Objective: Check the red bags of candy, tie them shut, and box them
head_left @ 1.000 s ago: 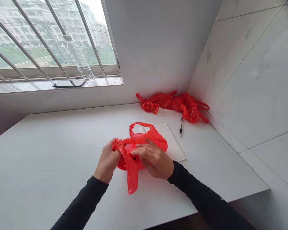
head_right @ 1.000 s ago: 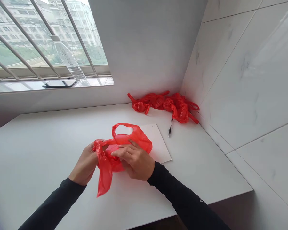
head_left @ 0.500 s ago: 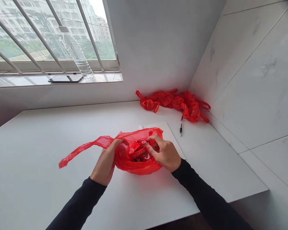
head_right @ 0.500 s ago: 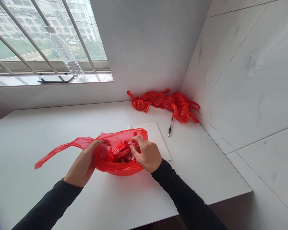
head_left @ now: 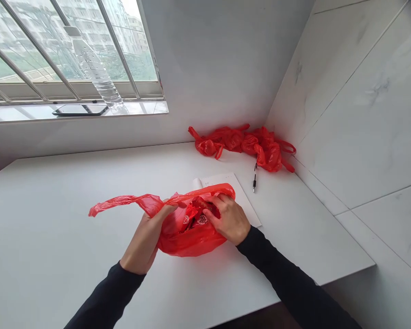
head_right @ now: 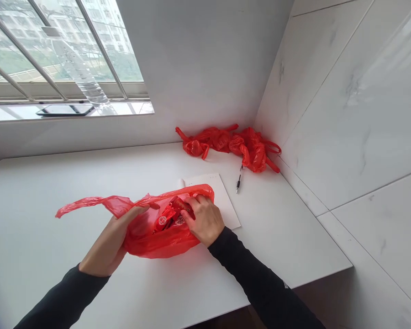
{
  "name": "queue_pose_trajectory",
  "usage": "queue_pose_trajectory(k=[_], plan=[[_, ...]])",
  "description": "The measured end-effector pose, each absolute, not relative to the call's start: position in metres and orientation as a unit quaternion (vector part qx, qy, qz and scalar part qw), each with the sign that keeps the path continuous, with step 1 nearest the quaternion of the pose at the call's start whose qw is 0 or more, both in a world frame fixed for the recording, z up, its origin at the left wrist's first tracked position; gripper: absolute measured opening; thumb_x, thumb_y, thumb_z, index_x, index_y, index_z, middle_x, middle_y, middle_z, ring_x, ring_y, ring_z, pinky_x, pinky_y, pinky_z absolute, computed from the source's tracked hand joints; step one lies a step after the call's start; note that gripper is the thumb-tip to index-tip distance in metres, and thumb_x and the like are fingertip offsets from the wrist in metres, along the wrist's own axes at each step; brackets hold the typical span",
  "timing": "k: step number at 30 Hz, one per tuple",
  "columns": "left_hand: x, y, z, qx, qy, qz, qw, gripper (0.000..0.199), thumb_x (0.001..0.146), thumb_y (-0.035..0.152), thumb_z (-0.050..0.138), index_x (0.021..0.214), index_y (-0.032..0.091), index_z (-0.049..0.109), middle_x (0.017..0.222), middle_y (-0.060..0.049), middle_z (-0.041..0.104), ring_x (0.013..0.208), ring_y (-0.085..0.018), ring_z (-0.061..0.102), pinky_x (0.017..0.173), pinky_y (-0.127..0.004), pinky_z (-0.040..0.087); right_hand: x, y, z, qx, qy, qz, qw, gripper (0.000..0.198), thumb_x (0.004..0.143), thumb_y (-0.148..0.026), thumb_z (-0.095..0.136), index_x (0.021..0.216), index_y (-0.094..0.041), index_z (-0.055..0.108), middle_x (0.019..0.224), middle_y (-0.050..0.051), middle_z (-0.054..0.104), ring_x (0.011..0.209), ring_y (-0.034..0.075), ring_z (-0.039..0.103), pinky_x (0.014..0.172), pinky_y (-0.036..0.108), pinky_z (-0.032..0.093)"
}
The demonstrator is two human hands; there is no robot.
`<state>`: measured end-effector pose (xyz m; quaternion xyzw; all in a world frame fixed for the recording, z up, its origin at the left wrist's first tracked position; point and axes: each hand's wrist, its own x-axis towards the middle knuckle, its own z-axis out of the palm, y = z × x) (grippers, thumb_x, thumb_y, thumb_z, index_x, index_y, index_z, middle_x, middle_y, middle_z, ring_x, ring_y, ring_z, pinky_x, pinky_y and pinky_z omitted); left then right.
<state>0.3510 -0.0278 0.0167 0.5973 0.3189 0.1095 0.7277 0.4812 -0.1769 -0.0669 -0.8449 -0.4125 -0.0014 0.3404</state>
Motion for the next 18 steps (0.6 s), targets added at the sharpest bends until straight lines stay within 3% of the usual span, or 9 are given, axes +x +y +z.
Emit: queue_pose_trajectory(k=[4, 7, 13, 18], plan=[[0.3509, -0.0262, 0.0125, 0.630, 0.322, 0.079, 0.702, 0.018, 0.075, 0.035, 0.075, 0.085, 0.021, 0.070, 0.086, -0.003, 0.063, 0.083, -0.020, 0.059, 0.069, -0.026, 0.050, 0.4784, -0.1764, -0.0666, -0.826, -0.441, -0.037, 0.348, 0.036, 0.090, -0.026, 0.064, 0.125, -0.019, 0.063, 0.113, 0.012, 0.060, 0.108, 0.027, 0.057, 0.087, 0.038, 0.053], [0.3503, -0.0257, 0.0111, 0.654, 0.331, 0.066, 0.677, 0.023, 0.076, 0.040, 0.074, 0.092, 0.024, 0.072, 0.085, -0.003, 0.064, 0.088, -0.022, 0.061, 0.073, -0.027, 0.051, 0.4756, -0.1770, -0.0653, -0.759, -0.538, -0.013, 0.365, 0.029, 0.092, -0.023, 0.063, 0.120, -0.021, 0.065, 0.101, 0.006, 0.067, 0.095, 0.021, 0.061, 0.093, 0.037, 0.048], [0.3483, -0.0238, 0.0092, 0.690, 0.320, 0.067, 0.646, 0.030, 0.084, 0.052, 0.066, 0.102, 0.028, 0.074, 0.097, -0.003, 0.068, 0.097, -0.024, 0.062, 0.079, -0.030, 0.051, 0.4723, -0.1788, -0.0675, -0.727, -0.627, 0.066, 0.272, 0.019, 0.092, -0.024, 0.065, 0.109, -0.025, 0.072, 0.087, -0.001, 0.075, 0.079, 0.017, 0.067, 0.093, 0.035, 0.043], [0.3480, -0.0230, 0.0078, 0.701, 0.335, 0.067, 0.626, 0.028, 0.085, 0.052, 0.065, 0.098, 0.028, 0.073, 0.092, -0.002, 0.067, 0.092, -0.023, 0.061, 0.081, -0.033, 0.050, 0.4709, -0.1776, -0.0705, -0.756, -0.606, 0.058, 0.242, 0.029, 0.096, -0.029, 0.060, 0.123, -0.026, 0.069, 0.083, 0.001, 0.074, 0.077, 0.018, 0.066, 0.091, 0.035, 0.044]])
